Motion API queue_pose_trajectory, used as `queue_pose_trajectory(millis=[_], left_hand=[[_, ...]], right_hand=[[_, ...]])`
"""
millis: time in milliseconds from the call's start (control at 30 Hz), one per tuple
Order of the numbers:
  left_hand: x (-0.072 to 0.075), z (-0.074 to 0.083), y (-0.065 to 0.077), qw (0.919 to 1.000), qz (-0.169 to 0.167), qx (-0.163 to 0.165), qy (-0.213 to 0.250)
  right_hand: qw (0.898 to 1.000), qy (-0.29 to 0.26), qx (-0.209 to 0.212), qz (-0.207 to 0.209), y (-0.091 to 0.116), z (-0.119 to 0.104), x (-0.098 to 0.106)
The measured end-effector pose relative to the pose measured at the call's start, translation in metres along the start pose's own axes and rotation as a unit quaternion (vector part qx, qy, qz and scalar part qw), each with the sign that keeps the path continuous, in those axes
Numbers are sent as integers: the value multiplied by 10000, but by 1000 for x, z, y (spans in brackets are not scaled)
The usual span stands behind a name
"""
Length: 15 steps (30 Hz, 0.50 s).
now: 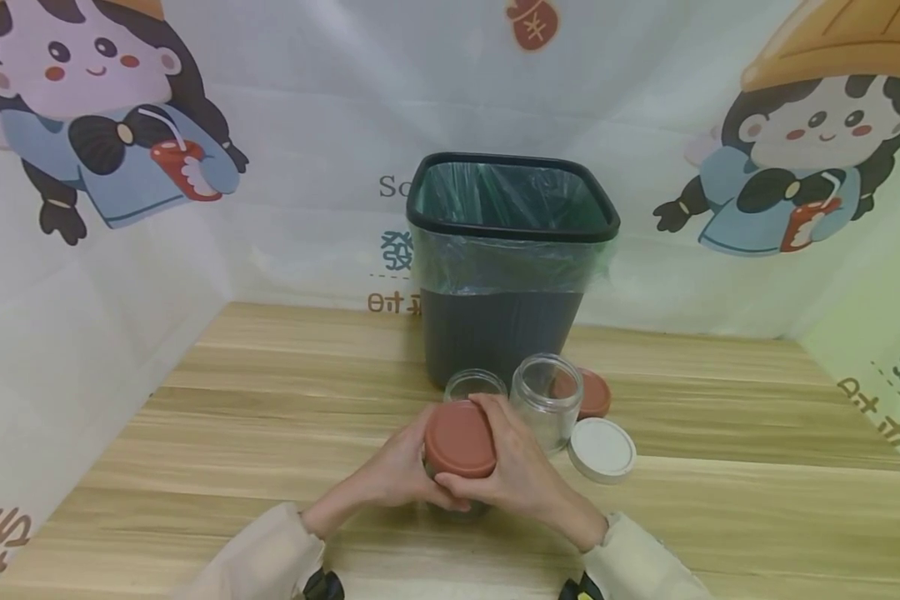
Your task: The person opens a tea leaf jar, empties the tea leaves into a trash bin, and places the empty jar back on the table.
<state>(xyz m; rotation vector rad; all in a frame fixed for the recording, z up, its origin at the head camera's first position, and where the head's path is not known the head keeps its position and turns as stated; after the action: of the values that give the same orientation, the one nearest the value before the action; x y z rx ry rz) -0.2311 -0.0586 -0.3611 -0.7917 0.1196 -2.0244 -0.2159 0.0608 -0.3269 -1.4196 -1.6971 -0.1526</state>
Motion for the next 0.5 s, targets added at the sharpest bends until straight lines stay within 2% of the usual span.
queue_pose_trajectory(millis=[200, 500], left_hand=[[-1, 2, -1, 9996, -159, -141, -173], [-2, 2, -1, 9997, -226, -76, -67]], right_hand=[[9997, -216, 36, -55, 0, 0, 0], [9996, -223, 149, -37, 1, 0, 0]])
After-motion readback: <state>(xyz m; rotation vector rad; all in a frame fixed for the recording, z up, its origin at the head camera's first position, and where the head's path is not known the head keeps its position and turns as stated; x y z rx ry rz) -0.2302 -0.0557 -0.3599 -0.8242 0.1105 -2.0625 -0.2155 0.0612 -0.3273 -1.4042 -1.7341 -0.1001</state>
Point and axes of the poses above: each hand's wrist, its own y-axis away from the middle knuckle, its own x-axis out of the back of the hand, z = x × y, the point moved 6 cm from there along -y, towards the middle knuckle, and after that the axes turned 10 degrees about -x, right-handed, at the moved point
